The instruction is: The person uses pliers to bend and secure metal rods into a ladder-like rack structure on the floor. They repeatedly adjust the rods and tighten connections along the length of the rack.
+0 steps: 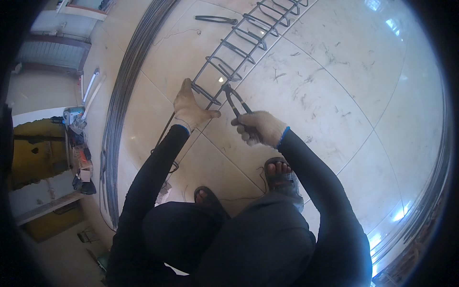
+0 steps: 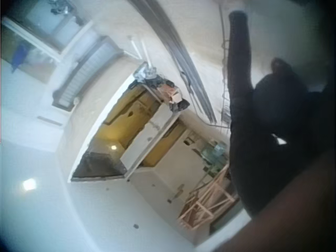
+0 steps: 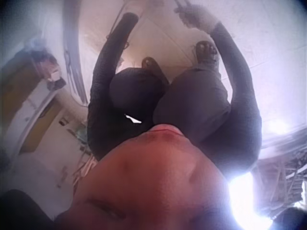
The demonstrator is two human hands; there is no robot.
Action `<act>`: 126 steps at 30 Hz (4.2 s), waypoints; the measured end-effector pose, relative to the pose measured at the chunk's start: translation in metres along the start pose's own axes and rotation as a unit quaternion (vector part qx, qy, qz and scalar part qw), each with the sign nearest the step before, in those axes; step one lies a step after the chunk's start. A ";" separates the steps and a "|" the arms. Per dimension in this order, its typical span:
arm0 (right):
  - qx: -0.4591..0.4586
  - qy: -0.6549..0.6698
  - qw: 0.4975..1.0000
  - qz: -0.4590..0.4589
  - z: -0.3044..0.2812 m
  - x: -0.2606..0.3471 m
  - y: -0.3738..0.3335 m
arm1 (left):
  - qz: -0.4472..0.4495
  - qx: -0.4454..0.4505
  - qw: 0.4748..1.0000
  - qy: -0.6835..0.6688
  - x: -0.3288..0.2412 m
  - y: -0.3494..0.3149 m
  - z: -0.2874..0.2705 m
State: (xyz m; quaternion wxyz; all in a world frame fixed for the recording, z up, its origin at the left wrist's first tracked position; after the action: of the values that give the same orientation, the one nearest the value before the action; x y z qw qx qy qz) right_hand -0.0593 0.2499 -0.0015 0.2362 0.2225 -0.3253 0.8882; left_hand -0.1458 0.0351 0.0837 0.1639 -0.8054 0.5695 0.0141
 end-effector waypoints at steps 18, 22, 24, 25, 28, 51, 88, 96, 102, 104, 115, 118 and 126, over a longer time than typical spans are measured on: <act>0.038 -0.006 0.996 0.079 0.001 -0.013 0.045 | 0.016 -0.110 0.994 0.021 0.002 0.002 0.014; 0.075 0.051 0.993 0.073 0.017 -0.029 0.051 | 0.036 -0.150 0.988 -0.008 0.005 -0.002 0.013; 0.063 0.021 0.993 0.099 0.007 -0.027 0.051 | 0.025 -0.152 0.988 -0.005 0.012 -0.001 0.017; 0.055 -0.038 0.994 0.087 0.002 -0.012 0.048 | 0.019 -0.154 0.988 -0.004 0.014 0.000 0.018; 0.026 -0.001 0.997 0.077 -0.006 -0.009 0.057 | 0.044 -0.177 0.983 -0.021 0.011 0.000 0.017; 0.112 -0.015 0.990 0.087 -0.008 -0.010 0.065 | 0.057 -0.181 0.982 -0.002 0.015 0.001 0.018; -0.091 -0.145 0.985 0.001 -0.003 -0.013 0.029 | 0.014 -0.147 0.989 0.016 0.016 -0.001 0.020; 0.035 -0.253 0.966 0.040 0.023 -0.014 0.022 | -0.023 -0.102 0.991 -0.089 0.038 0.016 0.040; -0.141 -0.226 0.961 -0.073 0.002 0.013 -0.023 | 0.018 -0.175 0.984 0.014 0.012 -0.011 0.008; -0.173 -0.267 0.941 -0.118 -0.012 0.005 -0.033 | 0.006 -0.200 0.979 0.040 0.005 -0.014 0.003; -0.218 -0.368 0.894 -0.136 -0.058 -0.051 -0.082 | 0.044 0.057 0.996 -0.043 0.040 -0.074 0.040; -0.237 -0.358 0.886 -0.178 -0.062 -0.054 -0.083 | -0.007 0.160 0.981 -0.112 0.068 -0.091 0.033; -0.214 -0.318 0.918 -0.104 -0.067 -0.065 -0.075 | 0.006 0.143 0.988 0.060 0.088 -0.056 -0.056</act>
State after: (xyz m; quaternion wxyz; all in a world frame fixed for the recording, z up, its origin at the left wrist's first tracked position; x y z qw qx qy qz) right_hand 0.0182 0.3291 -0.0478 0.2530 0.4699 -0.5410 0.6500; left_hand -0.0724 -0.0439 0.1321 0.2426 -0.7694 0.5796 -0.1152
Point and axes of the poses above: each hand's wrist, its own y-axis towards the middle knuckle, its own z-axis out of the palm, x = y × z, the point moved 10 cm from there along y, towards the middle knuckle, and after that the axes turned 10 degrees about -z, right-handed, at the moved point
